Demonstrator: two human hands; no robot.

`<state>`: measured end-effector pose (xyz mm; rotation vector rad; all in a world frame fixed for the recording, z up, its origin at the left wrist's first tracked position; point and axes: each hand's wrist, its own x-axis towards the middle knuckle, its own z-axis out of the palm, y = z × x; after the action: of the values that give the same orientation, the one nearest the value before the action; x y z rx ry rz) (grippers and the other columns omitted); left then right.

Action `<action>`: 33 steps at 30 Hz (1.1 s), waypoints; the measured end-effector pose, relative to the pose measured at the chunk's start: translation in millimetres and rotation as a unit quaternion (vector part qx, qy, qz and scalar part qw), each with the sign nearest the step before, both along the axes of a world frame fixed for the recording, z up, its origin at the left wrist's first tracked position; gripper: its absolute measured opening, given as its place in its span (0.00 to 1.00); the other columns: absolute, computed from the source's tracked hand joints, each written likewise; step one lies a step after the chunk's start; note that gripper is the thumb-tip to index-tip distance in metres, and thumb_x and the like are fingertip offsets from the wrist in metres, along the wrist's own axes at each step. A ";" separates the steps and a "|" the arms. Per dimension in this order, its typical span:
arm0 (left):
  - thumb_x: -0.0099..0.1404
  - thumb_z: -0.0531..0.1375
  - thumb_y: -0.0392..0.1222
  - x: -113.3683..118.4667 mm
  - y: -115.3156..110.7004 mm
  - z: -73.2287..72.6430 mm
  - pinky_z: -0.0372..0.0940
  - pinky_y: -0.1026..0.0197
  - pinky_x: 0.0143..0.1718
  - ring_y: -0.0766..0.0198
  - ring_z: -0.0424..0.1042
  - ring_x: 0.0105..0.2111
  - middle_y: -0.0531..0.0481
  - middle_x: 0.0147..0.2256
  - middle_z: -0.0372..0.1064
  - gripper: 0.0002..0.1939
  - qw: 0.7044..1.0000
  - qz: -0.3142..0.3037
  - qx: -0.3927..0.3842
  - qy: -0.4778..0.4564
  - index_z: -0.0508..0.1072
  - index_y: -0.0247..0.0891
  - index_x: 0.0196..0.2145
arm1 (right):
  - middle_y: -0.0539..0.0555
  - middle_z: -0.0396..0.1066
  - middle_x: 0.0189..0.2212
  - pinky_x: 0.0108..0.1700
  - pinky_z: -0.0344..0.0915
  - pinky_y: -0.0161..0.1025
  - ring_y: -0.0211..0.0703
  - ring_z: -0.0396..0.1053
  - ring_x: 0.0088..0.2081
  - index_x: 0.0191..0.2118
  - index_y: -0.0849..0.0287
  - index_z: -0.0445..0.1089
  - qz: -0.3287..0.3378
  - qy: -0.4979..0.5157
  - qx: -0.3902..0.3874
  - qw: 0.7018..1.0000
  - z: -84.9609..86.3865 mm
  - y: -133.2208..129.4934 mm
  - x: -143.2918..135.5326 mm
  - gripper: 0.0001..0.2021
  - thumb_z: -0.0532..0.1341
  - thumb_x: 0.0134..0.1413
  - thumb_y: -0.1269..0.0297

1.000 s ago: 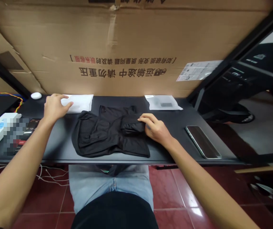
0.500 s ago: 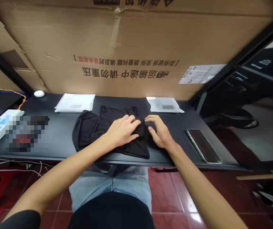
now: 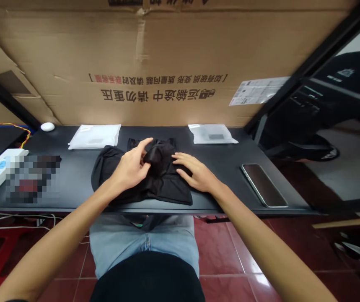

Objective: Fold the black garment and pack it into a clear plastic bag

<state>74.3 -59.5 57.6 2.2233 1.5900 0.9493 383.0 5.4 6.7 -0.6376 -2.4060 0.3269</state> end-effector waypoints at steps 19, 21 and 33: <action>0.72 0.64 0.36 -21.4 -15.0 -17.7 0.73 0.47 0.57 0.48 0.77 0.53 0.45 0.50 0.81 0.12 0.987 0.081 0.047 0.127 0.81 0.44 0.51 | 0.56 0.78 0.67 0.75 0.71 0.65 0.59 0.69 0.74 0.60 0.47 0.77 0.002 -0.032 -0.048 0.998 -5.0 4.0 -0.7 0.13 0.61 0.77 0.61; 0.74 0.62 0.38 -37.7 -17.6 -19.1 0.74 0.51 0.54 0.52 0.79 0.48 0.47 0.46 0.82 0.07 0.988 0.131 0.059 0.058 0.79 0.43 0.46 | 0.55 0.78 0.67 0.75 0.71 0.65 0.58 0.69 0.74 0.61 0.47 0.76 0.005 -0.032 -0.052 0.998 -5.2 3.8 -0.8 0.13 0.61 0.77 0.61; 0.65 0.71 0.52 -131.6 -51.4 -41.4 0.73 0.52 0.45 0.55 0.77 0.38 0.49 0.41 0.78 0.31 0.937 0.341 0.069 -0.024 0.72 0.43 0.62 | 0.56 0.74 0.70 0.77 0.67 0.68 0.60 0.66 0.76 0.62 0.46 0.76 0.002 -0.025 -0.071 0.997 -3.3 5.3 1.8 0.14 0.62 0.78 0.57</action>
<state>-57.2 -110.8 16.2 1.7001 2.3964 1.2950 384.8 10.7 3.4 -0.7117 -2.4472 0.4925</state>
